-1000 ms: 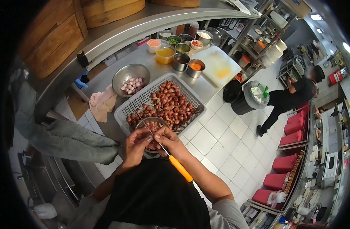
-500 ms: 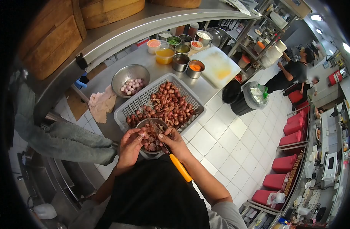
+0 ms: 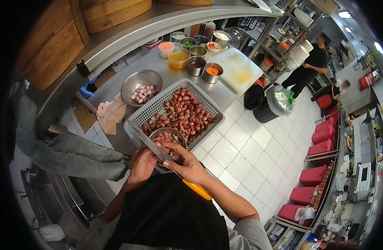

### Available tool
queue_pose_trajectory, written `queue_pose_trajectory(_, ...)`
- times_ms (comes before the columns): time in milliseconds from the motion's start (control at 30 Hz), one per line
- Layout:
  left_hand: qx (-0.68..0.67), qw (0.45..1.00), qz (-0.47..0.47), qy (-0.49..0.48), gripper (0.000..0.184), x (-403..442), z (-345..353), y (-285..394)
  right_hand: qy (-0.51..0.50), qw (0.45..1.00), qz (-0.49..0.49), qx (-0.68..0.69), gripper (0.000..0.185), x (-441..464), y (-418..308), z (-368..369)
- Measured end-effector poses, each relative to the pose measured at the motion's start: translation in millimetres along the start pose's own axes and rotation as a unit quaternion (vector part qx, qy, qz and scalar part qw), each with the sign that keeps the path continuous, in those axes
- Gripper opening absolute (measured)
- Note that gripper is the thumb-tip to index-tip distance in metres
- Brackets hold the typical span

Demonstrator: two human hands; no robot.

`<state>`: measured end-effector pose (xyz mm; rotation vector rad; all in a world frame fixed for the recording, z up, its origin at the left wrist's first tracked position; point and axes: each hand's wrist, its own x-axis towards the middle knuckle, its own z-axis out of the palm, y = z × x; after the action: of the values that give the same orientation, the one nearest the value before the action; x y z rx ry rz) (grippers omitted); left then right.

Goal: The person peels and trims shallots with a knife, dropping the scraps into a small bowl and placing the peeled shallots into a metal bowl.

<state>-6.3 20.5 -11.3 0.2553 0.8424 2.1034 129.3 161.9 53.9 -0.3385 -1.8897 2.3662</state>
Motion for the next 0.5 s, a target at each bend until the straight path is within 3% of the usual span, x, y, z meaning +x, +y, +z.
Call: queue_pose_trajectory(500, -0.013, 1.000, -0.013, -0.012, 0.029, -7.1, 7.6, -1.2, 0.014, 0.999, -0.036, -0.020, 0.049, -1.6, -8.4, 8.6)
